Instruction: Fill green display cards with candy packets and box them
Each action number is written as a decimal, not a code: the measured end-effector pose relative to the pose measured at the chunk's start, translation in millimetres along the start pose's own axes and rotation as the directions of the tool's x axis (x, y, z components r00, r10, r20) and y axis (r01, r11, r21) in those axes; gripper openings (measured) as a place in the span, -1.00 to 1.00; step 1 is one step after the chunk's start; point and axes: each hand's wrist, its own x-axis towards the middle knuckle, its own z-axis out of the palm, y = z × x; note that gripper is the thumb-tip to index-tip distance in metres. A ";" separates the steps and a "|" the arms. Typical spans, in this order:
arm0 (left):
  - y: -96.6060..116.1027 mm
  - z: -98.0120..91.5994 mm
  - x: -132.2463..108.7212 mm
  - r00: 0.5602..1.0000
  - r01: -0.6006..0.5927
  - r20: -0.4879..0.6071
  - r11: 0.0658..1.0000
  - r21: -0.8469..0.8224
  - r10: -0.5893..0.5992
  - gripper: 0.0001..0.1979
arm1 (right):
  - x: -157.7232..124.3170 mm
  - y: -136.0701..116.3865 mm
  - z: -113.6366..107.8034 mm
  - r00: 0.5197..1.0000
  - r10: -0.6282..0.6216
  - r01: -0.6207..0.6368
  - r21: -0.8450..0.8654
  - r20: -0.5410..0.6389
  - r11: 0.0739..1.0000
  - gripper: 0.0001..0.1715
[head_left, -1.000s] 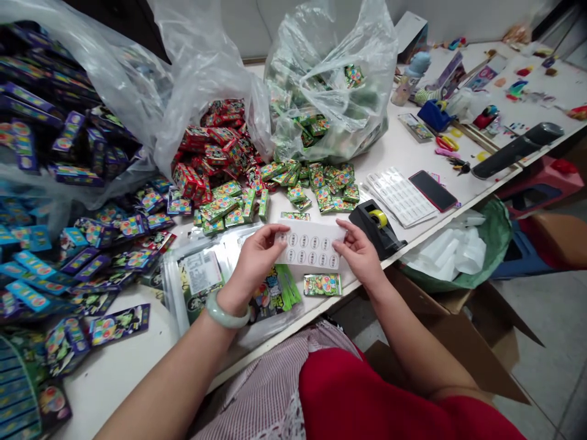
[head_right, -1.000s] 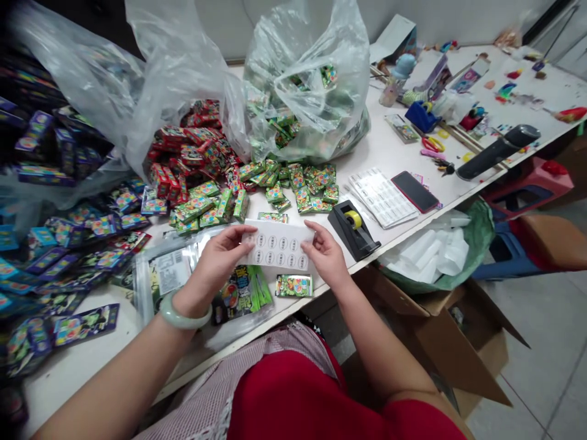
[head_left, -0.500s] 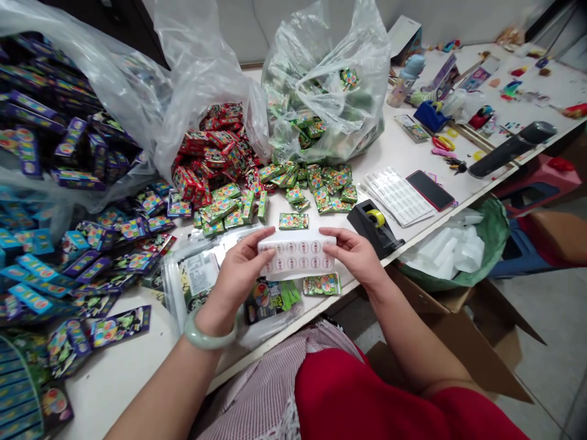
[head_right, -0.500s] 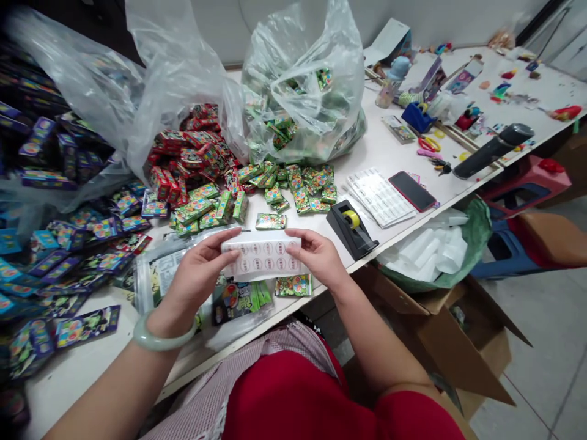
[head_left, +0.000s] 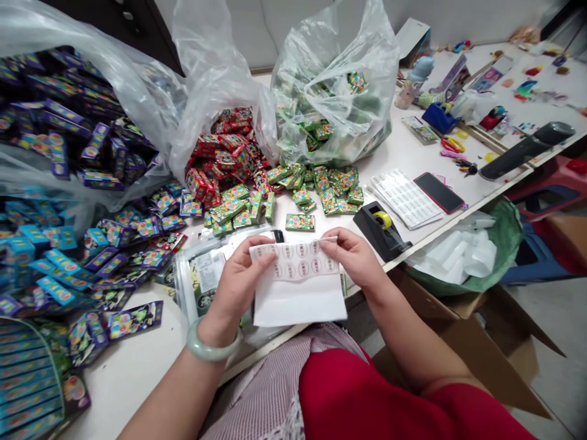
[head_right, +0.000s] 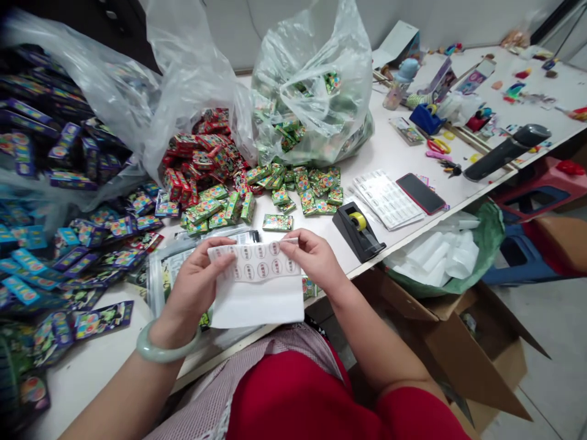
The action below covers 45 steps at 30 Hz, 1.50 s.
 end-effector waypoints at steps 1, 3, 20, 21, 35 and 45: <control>0.0 0.3 -1.2 0.999 0.041 -0.017 0.998 -0.046 -0.042 -0.76 | 0.0 0.4 3.5 0.999 0.048 -0.049 0.069 0.013 0.996 -0.64; 0.8 0.0 -2.6 0.997 0.038 -0.066 0.997 -0.069 -0.043 -0.75 | -0.3 0.2 9.0 0.998 0.062 -0.061 0.129 -0.003 0.990 -0.63; -2.8 -10.2 -4.1 0.992 -0.114 -0.059 0.993 0.030 0.116 -0.88 | -3.5 -6.7 8.1 0.998 -0.037 0.038 -0.044 0.042 0.998 -0.67; -2.8 -10.9 -4.3 0.989 -0.134 -0.052 0.990 0.047 0.136 -0.89 | -3.5 -6.8 7.7 0.998 -0.035 0.038 -0.058 0.049 0.998 -0.67; -2.0 -6.2 -8.5 1.000 -0.020 -0.009 0.999 0.041 0.020 -0.81 | 11.6 -24.8 -7.7 0.965 0.011 0.082 -0.344 0.262 0.935 -0.78; -7.1 -5.1 -7.8 0.994 -0.042 -0.096 0.986 0.161 0.058 -0.77 | 9.8 -12.4 -9.6 0.950 0.235 -0.186 -0.232 0.204 0.955 -0.61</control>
